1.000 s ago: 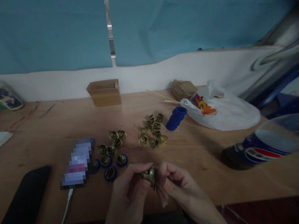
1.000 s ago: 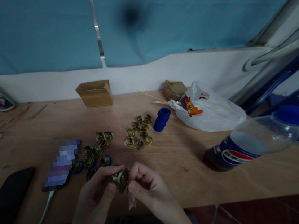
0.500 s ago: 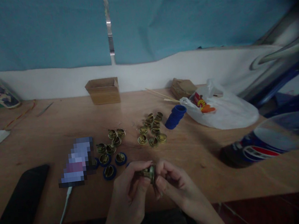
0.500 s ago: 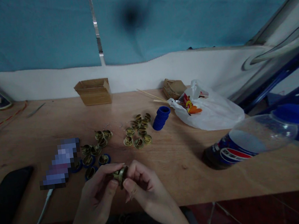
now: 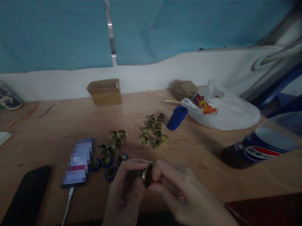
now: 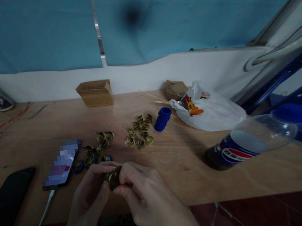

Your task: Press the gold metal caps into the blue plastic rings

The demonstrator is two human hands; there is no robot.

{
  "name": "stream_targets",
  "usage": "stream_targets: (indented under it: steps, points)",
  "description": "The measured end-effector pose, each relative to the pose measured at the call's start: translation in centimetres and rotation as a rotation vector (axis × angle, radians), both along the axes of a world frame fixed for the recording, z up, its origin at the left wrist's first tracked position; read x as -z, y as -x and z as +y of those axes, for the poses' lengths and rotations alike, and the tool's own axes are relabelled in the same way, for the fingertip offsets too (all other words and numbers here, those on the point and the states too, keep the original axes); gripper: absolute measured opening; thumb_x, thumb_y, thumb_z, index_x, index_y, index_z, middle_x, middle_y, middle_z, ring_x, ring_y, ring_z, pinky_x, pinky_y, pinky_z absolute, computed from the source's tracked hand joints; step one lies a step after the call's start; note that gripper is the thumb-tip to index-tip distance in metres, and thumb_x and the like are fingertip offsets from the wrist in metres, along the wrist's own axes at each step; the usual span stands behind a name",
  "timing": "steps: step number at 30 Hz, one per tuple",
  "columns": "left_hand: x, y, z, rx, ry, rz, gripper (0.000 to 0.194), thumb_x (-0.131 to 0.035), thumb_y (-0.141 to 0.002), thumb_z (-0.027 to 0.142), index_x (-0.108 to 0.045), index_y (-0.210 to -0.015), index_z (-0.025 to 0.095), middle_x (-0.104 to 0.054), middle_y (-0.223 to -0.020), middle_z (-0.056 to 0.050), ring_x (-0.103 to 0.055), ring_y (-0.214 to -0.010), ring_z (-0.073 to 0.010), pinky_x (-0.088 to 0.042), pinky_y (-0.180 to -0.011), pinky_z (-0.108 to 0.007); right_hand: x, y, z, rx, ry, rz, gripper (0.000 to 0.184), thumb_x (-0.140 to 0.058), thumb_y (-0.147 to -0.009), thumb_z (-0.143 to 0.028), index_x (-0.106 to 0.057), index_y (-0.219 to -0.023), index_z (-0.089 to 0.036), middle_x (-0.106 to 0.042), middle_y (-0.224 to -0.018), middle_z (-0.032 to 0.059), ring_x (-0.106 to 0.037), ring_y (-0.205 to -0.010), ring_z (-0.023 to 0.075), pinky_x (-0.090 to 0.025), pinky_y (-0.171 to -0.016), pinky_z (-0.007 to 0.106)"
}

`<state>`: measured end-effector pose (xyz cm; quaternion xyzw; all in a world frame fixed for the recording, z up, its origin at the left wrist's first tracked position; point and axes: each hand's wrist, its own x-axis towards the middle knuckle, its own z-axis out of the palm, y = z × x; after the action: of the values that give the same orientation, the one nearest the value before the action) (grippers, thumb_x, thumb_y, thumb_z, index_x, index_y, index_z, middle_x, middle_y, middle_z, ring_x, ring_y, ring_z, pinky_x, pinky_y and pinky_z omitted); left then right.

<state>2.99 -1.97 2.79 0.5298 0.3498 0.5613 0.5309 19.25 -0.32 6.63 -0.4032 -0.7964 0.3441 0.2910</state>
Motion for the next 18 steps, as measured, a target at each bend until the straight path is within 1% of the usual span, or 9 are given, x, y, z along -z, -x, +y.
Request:
stream_targets:
  steps: [3, 6, 9, 12, 15, 18]
  points:
    - [-0.6, 0.1, 0.0, -0.018, 0.022, -0.033, 0.018, -0.045, -0.096, 0.025, -0.06, -0.105, 0.025, -0.061, -0.109, -0.005, -0.056, -0.106, -0.0185, -0.045, -0.089, -0.027, -0.7, 0.3, 0.3, -0.06, -0.061, -0.075, 0.019, -0.051, -0.087, -0.007, -0.042, -0.08, -0.022, -0.057, -0.082, -0.0028, -0.054, -0.074, 0.0114, -0.036, -0.061, 0.023]
    - [-0.9, 0.3, 0.0, -0.07, 0.04, -0.043, 0.018, -0.045, -0.096, 0.028, -0.063, -0.099, 0.025, -0.061, -0.102, -0.004, -0.057, -0.099, -0.0165, -0.045, -0.084, -0.025, -1.1, 0.6, 0.4, -0.105, -0.131, -0.107, 0.019, -0.049, -0.086, -0.003, -0.044, -0.083, -0.021, -0.058, -0.085, -0.0019, -0.055, -0.076, 0.0117, -0.039, -0.063, 0.022]
    - [-1.1, 0.3, 0.0, -0.107, 0.047, -0.073, 0.015, -0.05, -0.095, 0.028, -0.064, -0.092, 0.024, -0.061, -0.096, -0.002, -0.057, -0.094, -0.0144, -0.045, -0.08, -0.022, -1.2, 0.9, 0.3, -0.115, -0.221, -0.111, 0.022, -0.048, -0.081, 0.001, -0.043, -0.079, -0.02, -0.056, -0.08, -0.0022, -0.052, -0.069, 0.0109, -0.038, -0.059, 0.021]
    - [-1.0, 0.2, -0.1, -0.115, 0.031, -0.117, 0.012, -0.052, -0.093, 0.024, -0.064, -0.089, 0.025, -0.06, -0.093, 0.0, -0.057, -0.091, -0.0127, -0.046, -0.079, -0.02, -1.3, 1.2, 0.3, -0.13, -0.33, -0.103, 0.022, -0.047, -0.079, 0.002, -0.043, -0.074, -0.02, -0.054, -0.072, -0.0023, -0.046, -0.061, 0.011, -0.035, -0.052, 0.022]
    - [-1.0, -0.1, -0.2, -0.106, -0.02, -0.16, 0.013, -0.052, -0.093, 0.022, -0.064, -0.089, 0.025, -0.059, -0.093, -0.001, -0.057, -0.091, -0.013, -0.048, -0.08, -0.02, -1.3, 1.2, 0.2, -0.136, -0.42, -0.109, 0.021, -0.045, -0.08, 0.001, -0.047, -0.072, -0.019, -0.053, -0.068, -0.0014, -0.045, -0.06, 0.0123, -0.037, -0.052, 0.023]
    - [-1.0, -0.5, -0.3, -0.119, -0.017, -0.222, 0.012, -0.052, -0.093, 0.025, -0.063, -0.089, 0.024, -0.059, -0.092, -0.002, -0.057, -0.091, -0.0146, -0.049, -0.081, -0.023, -1.2, 1.2, 0.2, -0.13, -0.49, -0.108, 0.021, -0.044, -0.081, 0.001, -0.051, -0.074, -0.018, -0.055, -0.069, -0.0002, -0.047, -0.062, 0.0133, -0.041, -0.055, 0.023]
